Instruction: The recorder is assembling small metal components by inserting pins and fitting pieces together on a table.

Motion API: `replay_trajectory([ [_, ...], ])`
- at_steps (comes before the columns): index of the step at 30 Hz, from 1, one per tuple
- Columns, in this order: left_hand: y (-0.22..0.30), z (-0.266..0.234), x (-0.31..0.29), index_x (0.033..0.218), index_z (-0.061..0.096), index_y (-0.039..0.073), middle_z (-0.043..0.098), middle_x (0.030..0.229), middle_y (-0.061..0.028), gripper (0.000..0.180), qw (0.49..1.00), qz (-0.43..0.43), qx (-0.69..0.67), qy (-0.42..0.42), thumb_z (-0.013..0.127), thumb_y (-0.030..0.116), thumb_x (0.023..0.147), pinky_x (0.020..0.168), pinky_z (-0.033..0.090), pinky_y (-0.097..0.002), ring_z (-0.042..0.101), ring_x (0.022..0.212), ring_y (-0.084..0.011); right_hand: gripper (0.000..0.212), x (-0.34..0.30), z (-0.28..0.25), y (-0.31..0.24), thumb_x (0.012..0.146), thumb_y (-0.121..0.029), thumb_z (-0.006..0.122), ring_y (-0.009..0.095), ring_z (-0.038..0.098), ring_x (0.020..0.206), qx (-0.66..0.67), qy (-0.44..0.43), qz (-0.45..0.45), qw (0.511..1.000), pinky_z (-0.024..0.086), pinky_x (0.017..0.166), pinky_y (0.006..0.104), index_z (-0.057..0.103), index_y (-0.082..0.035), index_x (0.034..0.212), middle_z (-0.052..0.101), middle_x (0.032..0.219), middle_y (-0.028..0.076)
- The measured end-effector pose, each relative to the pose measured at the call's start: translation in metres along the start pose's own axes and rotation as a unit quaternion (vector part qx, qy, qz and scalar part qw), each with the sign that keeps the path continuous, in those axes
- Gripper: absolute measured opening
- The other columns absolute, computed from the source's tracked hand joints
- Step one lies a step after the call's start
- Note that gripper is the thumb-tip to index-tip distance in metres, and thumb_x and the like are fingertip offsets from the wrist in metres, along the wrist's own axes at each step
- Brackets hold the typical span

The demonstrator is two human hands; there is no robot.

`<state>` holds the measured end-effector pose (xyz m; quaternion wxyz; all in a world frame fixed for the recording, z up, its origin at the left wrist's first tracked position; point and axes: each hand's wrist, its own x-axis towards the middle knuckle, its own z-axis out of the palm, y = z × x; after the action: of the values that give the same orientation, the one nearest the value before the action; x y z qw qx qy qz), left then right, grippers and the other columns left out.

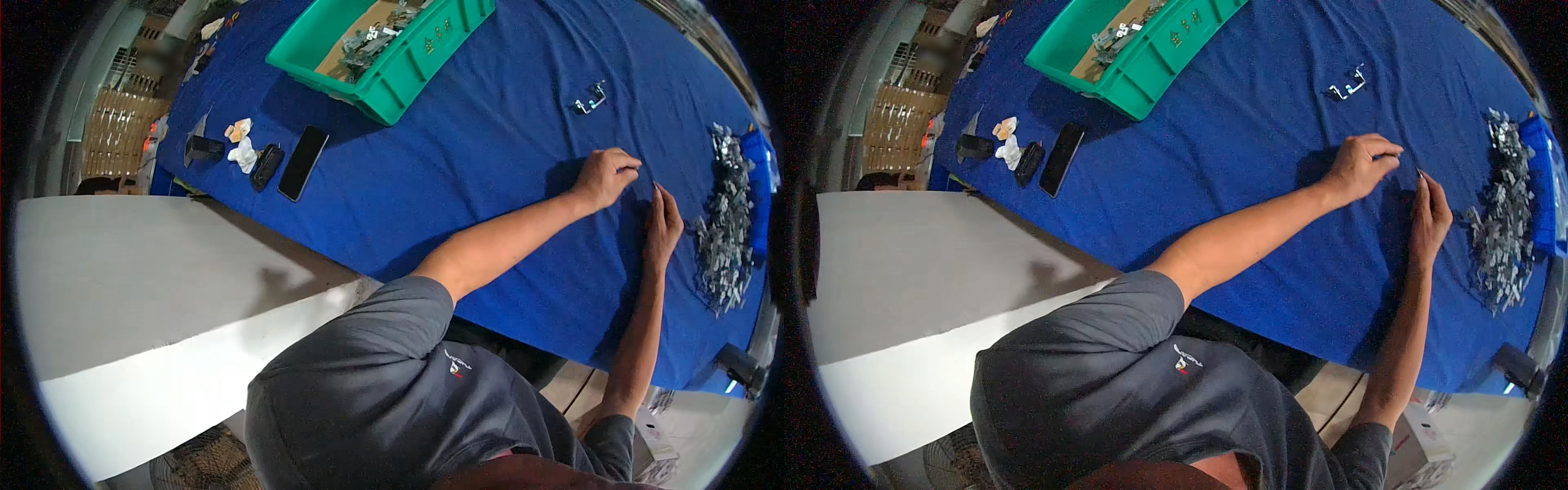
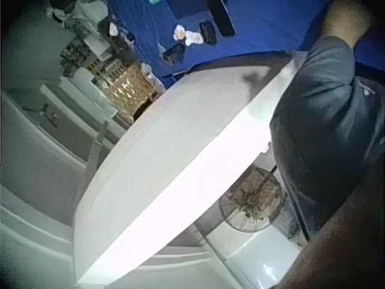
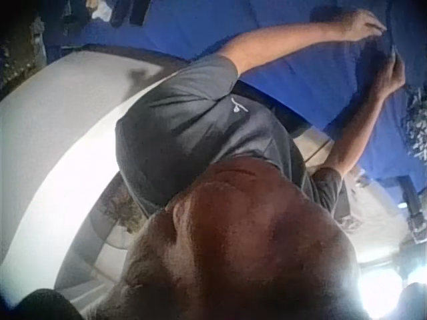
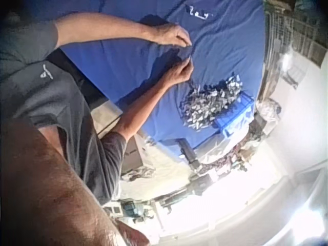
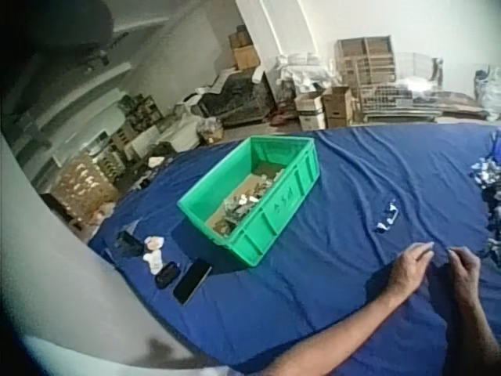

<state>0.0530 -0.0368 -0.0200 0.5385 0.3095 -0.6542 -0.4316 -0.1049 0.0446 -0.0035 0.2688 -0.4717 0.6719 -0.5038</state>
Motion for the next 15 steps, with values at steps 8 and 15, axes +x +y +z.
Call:
replay_trajectory([
  [8,0.010,0.000,0.001,0.098,0.071,-0.002,0.070,0.088,-0.0107,0.020,0.995,-0.092,-0.044,-0.018,0.068,0.011,0.083,0.052,0.053,-0.0266,0.066,0.059,-0.0144,0.024,-0.001,-0.006,0.004,0.097,-0.016,0.057,0.003,0.039,0.058,0.054,-0.004,-0.032,0.998,0.031,0.052,0.0192,0.067,-0.001,0.114,0.049,0.069,-0.005],
  [15,0.016,-0.006,-0.002,0.103,0.071,-0.001,0.069,0.089,-0.0076,0.023,0.993,-0.104,-0.039,-0.027,0.068,0.012,0.084,0.050,0.049,-0.0229,0.060,0.057,-0.0107,0.018,-0.005,-0.004,0.009,0.095,-0.010,0.059,0.004,0.046,0.068,0.028,-0.016,-0.103,0.994,0.038,0.060,0.0197,0.069,-0.001,0.108,0.055,0.083,-0.002],
])
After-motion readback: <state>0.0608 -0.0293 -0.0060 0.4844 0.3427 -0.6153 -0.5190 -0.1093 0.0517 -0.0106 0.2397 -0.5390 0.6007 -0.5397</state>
